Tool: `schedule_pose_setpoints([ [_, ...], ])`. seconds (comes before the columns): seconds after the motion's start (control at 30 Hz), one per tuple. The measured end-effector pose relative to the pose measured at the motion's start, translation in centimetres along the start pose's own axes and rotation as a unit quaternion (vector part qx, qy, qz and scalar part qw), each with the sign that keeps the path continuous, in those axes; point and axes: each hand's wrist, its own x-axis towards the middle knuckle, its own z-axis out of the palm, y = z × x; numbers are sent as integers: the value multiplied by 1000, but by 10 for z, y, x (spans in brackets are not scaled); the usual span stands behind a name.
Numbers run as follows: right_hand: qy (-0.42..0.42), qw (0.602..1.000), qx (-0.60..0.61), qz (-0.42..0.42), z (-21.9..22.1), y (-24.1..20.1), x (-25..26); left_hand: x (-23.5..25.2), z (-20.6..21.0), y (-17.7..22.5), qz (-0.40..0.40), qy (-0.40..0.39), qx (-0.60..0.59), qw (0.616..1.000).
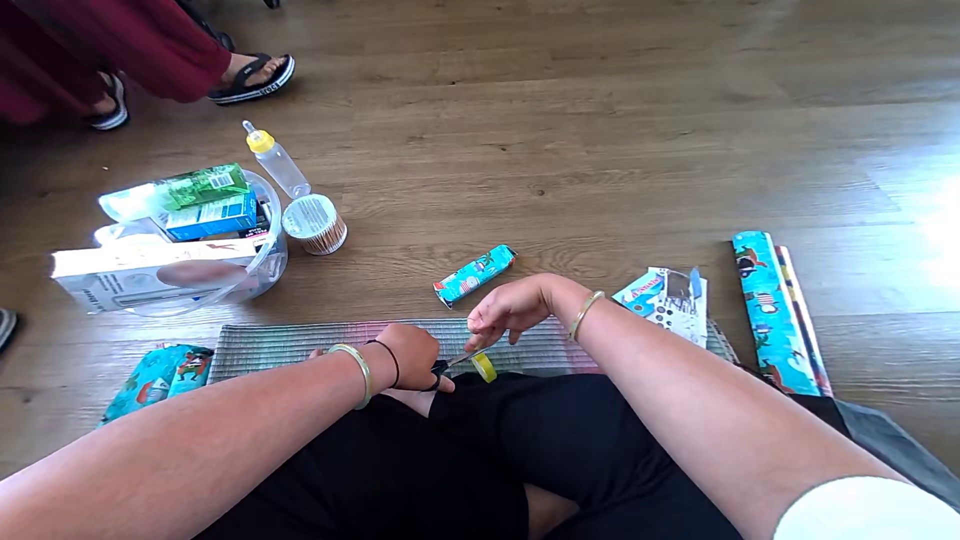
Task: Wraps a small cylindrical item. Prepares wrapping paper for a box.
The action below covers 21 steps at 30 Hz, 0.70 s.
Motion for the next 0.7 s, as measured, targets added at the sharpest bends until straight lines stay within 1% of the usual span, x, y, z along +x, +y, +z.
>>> schedule_pose_setpoints([
  [0.17, 3, 1000, 10, -4, -1, 3, 1, -4, -7, -8, -6, -20, 15, 1000],
  [0.27, 5, 1000, 18, -3, -1, 3, -2, -8, -10, -37, -29, -40, 2, 999],
  [0.33, 5, 1000, 21, 0, -1, 3, -2, -10, -10, -68, -63, -46, -15, 997],
  [0.4, -1, 1000, 28, -1, -3, 5, 0, -16, -11, -97, -125, -61, -13, 990],
  [0.47, -5, 999, 32, -6, -4, 7, 2, -21, -11, -115, -196, -75, -20, 978],
  [0.53, -9, 1000, 28, -11, -5, 8, 3, -20, -7, -125, -245, -94, -28, 965],
  [0.63, -10, 999, 29, -10, -4, 8, 2, -14, 1, -137, -278, -83, -72, 954],
  [0.7, -4, 999, 35, -7, -2, 7, 0, -12, 2, -138, -260, -84, -80, 959],
])
